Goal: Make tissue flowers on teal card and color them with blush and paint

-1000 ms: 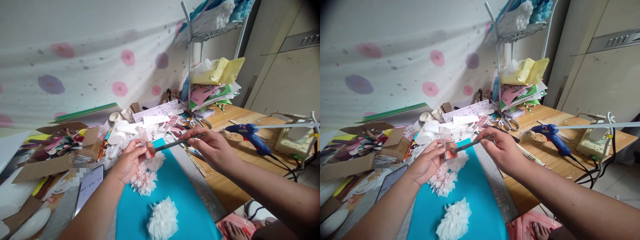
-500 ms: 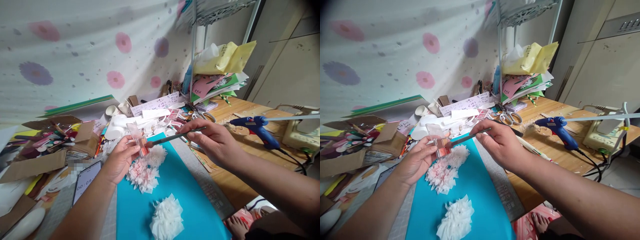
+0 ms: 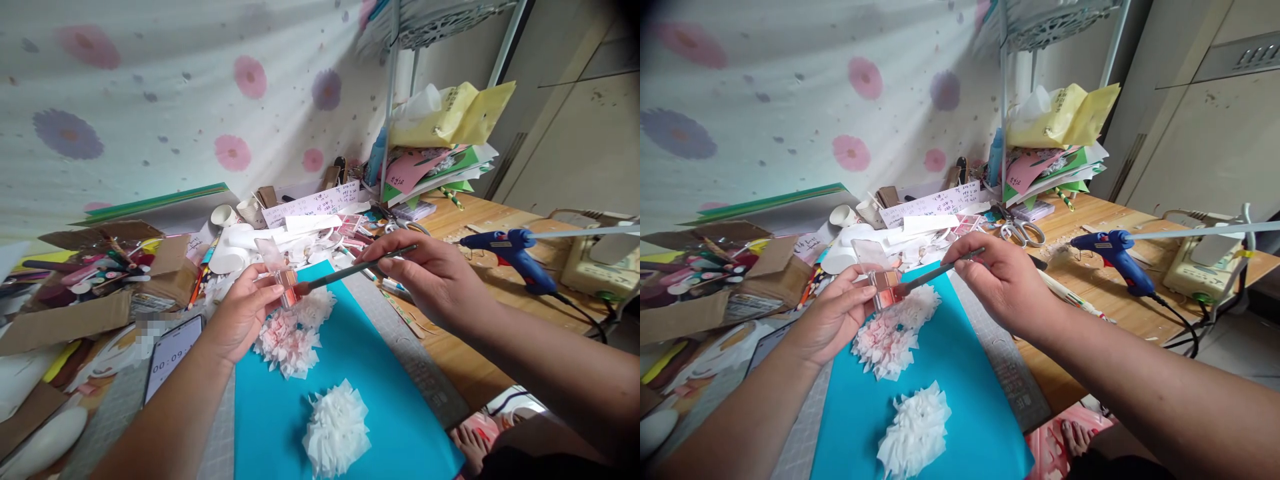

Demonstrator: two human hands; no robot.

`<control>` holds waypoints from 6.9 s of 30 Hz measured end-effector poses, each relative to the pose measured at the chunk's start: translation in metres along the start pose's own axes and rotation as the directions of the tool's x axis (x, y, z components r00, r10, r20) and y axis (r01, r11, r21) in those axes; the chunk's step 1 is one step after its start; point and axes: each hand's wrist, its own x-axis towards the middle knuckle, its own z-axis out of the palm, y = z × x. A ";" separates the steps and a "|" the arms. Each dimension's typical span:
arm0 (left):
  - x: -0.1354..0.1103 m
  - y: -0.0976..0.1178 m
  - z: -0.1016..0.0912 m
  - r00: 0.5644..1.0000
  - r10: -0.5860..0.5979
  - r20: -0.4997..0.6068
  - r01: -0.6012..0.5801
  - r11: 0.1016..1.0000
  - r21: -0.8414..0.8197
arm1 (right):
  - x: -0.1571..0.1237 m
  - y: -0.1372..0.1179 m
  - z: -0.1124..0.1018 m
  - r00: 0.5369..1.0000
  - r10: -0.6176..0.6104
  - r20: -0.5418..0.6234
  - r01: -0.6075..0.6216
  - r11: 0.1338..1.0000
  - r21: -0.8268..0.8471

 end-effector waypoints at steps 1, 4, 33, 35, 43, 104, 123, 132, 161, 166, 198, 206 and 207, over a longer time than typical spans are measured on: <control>0.000 0.000 0.000 1.000 -0.001 0.001 0.001 1.000 0.001 | 0.000 0.000 0.000 1.000 -0.007 0.008 0.007 1.000 0.012; -0.001 0.001 0.001 1.000 0.005 0.000 -0.005 1.000 0.001 | -0.001 -0.002 -0.001 0.998 -0.037 0.053 0.037 0.999 -0.007; -0.002 0.002 0.002 0.999 0.005 0.050 -0.004 1.000 -0.021 | -0.003 -0.001 0.020 0.998 -0.057 0.009 0.054 0.983 0.174; -0.002 0.002 0.002 0.999 0.008 0.049 -0.008 1.000 -0.014 | -0.002 0.002 0.020 0.999 -0.049 0.013 0.047 0.993 0.112; -0.003 0.000 0.001 0.999 0.028 0.022 -0.028 1.000 0.001 | -0.002 0.001 0.017 0.996 -0.034 -0.077 0.035 0.999 0.011; -0.002 -0.001 0.000 0.999 0.031 0.030 -0.031 1.000 -0.008 | -0.010 -0.004 0.015 0.990 -0.134 -0.048 0.136 0.989 0.048; -0.002 0.000 0.000 1.000 0.020 0.019 -0.020 1.000 0.019 | -0.012 -0.003 0.015 0.991 -0.063 -0.119 0.079 0.988 0.133; -0.004 0.001 0.000 0.999 0.022 0.032 -0.023 0.999 0.025 | -0.013 -0.003 0.018 0.992 -0.089 -0.085 0.102 0.981 0.162; -0.006 0.004 0.003 1.000 0.007 0.030 -0.009 0.998 0.058 | -0.014 -0.005 0.015 0.992 -0.128 -0.013 0.128 0.988 0.082; -0.006 0.003 0.002 0.999 0.005 0.047 -0.008 0.998 0.060 | -0.014 -0.004 0.017 0.993 -0.114 0.019 0.112 0.988 0.104; -0.004 0.003 -0.001 0.999 0.015 0.047 -0.016 0.999 0.030 | -0.010 0.007 0.030 0.993 0.080 -0.090 -0.044 0.936 0.350; -0.004 0.003 -0.002 1.000 0.023 0.011 -0.024 0.998 0.054 | -0.013 0.001 0.024 0.993 -0.109 -0.055 0.113 0.990 0.083; -0.004 0.004 -0.002 1.000 0.022 0.002 -0.022 0.998 0.060 | -0.013 0.000 0.024 0.991 -0.120 -0.055 0.124 0.990 0.063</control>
